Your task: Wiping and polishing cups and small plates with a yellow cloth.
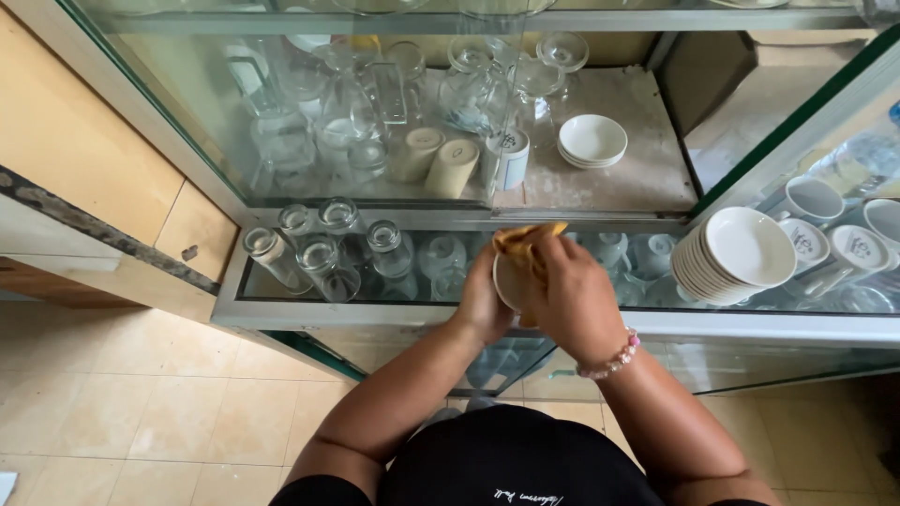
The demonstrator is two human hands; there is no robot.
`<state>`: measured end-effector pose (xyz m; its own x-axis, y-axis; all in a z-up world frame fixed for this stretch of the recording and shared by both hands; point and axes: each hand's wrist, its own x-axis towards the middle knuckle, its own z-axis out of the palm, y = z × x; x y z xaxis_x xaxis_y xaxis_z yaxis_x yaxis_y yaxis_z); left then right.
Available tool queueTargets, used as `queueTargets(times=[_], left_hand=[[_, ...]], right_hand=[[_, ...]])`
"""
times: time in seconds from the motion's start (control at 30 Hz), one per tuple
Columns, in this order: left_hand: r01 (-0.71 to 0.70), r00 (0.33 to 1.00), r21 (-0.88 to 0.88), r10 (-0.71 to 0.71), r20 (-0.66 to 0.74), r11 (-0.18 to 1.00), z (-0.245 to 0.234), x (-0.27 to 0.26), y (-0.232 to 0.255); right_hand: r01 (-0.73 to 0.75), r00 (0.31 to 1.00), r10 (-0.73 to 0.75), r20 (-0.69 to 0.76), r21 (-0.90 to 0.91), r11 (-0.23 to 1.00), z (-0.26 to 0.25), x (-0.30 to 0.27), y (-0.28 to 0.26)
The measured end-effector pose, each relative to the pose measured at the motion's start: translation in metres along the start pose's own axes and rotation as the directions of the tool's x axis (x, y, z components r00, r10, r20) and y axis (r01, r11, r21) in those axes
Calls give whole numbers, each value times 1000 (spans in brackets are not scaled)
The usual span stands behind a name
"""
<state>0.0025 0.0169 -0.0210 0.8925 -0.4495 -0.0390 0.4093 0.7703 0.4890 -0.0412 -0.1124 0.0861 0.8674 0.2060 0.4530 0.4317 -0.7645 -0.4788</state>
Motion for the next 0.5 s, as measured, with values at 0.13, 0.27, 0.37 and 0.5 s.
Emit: queueTargets(times=[0.13,0.27,0.37,0.5], left_hand=[[-20,999,-25,21,49,999,24,-8,21],[59,986,-61,-49,157,996,26,-9,25],[-3,996,-79,9,84,997,3,2,6],[-130,986,-84,138,90,988,-11,7,-3]], right_hand=[[-134,989,137,58,-58,989,2,5,-8],[-160,888,84,452,133,978,-15,13,-6],[-165,965,94,247,286,944,-4,15,-3],[-252,954,175,243,337,907,8,2,-5]])
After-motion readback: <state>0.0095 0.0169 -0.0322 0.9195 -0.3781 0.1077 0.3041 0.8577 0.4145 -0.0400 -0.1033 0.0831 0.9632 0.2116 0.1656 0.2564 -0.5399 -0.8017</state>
